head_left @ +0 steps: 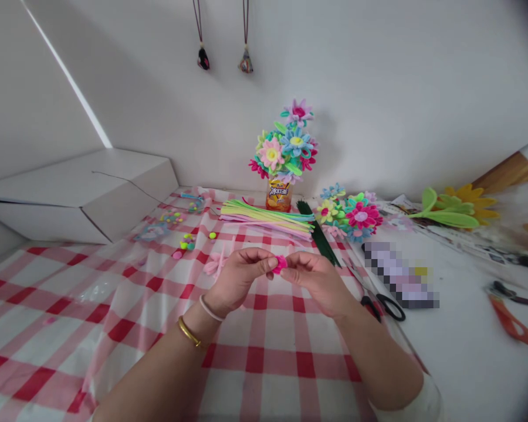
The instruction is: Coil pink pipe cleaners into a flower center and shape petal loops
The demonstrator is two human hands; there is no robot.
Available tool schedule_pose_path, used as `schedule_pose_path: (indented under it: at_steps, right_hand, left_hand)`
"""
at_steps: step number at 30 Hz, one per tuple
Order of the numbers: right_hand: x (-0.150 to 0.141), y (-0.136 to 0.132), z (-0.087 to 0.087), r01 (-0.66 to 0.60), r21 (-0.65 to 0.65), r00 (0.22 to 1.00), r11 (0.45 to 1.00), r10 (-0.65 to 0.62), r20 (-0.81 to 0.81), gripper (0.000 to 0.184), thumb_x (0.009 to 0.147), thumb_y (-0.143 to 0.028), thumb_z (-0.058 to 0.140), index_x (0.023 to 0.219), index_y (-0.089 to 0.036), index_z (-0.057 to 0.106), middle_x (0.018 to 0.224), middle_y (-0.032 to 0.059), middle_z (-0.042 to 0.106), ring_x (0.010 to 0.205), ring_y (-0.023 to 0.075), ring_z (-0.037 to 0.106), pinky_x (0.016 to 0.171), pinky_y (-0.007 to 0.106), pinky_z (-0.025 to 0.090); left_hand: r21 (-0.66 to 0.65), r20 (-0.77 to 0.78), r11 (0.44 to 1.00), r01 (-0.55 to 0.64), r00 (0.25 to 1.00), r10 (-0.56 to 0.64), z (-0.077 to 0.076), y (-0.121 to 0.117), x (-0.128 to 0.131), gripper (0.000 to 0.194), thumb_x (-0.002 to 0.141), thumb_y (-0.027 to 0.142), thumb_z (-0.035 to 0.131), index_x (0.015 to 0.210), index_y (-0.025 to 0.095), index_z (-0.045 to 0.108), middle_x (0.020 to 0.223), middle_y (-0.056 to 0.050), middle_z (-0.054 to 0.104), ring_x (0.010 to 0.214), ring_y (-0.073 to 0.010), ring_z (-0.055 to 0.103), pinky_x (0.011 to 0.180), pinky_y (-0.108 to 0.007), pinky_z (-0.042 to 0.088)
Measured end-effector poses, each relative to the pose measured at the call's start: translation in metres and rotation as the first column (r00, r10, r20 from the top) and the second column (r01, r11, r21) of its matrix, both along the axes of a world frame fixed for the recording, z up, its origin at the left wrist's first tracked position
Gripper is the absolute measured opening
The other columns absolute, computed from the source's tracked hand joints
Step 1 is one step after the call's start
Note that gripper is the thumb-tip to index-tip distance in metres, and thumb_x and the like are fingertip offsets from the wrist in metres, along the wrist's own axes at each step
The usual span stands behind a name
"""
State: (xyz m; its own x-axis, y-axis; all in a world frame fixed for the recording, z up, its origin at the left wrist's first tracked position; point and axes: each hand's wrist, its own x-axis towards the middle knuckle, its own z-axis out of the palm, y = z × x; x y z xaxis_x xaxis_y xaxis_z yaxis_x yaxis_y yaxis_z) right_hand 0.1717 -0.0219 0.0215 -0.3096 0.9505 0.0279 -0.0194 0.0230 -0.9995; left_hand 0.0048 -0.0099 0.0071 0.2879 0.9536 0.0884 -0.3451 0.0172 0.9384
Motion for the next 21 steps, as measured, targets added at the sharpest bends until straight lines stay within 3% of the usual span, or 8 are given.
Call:
schedule_pose_path:
  at_steps: [6, 15, 21]
  right_hand:
    - [-0.0026, -0.0012, -0.0033, 0.058, 0.043, 0.998, 0.997, -0.058, 0.000, 0.017, 0.066, -0.033, 0.069, 0.071, -0.017, 0.064, 0.070, -0.0004, 0.061, 0.065, 0.0112, 0.051, 0.062, 0.025, 0.040]
    - [-0.0019, 0.0038, -0.0051, 0.107, -0.032, 0.993, 0.994, -0.109, -0.049, 0.015, 0.065, -0.030, 0.070, 0.074, -0.019, 0.064, 0.070, -0.0025, 0.060, 0.059, 0.0084, 0.049, 0.057, 0.023, 0.037]
    - [-0.0030, 0.0021, -0.0087, 0.041, 0.012, 0.992, 0.999, -0.039, -0.123, 0.013, 0.068, -0.029, 0.068, 0.075, -0.018, 0.063, 0.075, 0.0008, 0.061, 0.071, 0.0127, 0.053, 0.069, 0.028, 0.041]
  left_hand:
    - [-0.063, 0.091, 0.991, 0.119, 0.989, -0.113, 0.0018, -0.0004, -0.0016, 0.009, 0.065, 0.021, 0.071, 0.064, 0.014, 0.066, 0.059, 0.001, 0.061, 0.059, -0.0098, 0.053, 0.065, -0.026, 0.042]
    - [-0.030, -0.028, 0.997, 0.074, 0.997, -0.075, 0.0032, 0.0013, -0.0067, 0.014, 0.063, 0.019, 0.072, 0.076, 0.015, 0.069, 0.067, -0.001, 0.067, 0.064, -0.0118, 0.058, 0.069, -0.028, 0.044]
    - [-0.020, -0.056, 0.996, 0.085, 0.995, -0.086, 0.0064, -0.0024, -0.0070, 0.008, 0.064, 0.018, 0.072, 0.070, 0.015, 0.068, 0.063, 0.001, 0.065, 0.063, -0.0098, 0.057, 0.068, -0.025, 0.045]
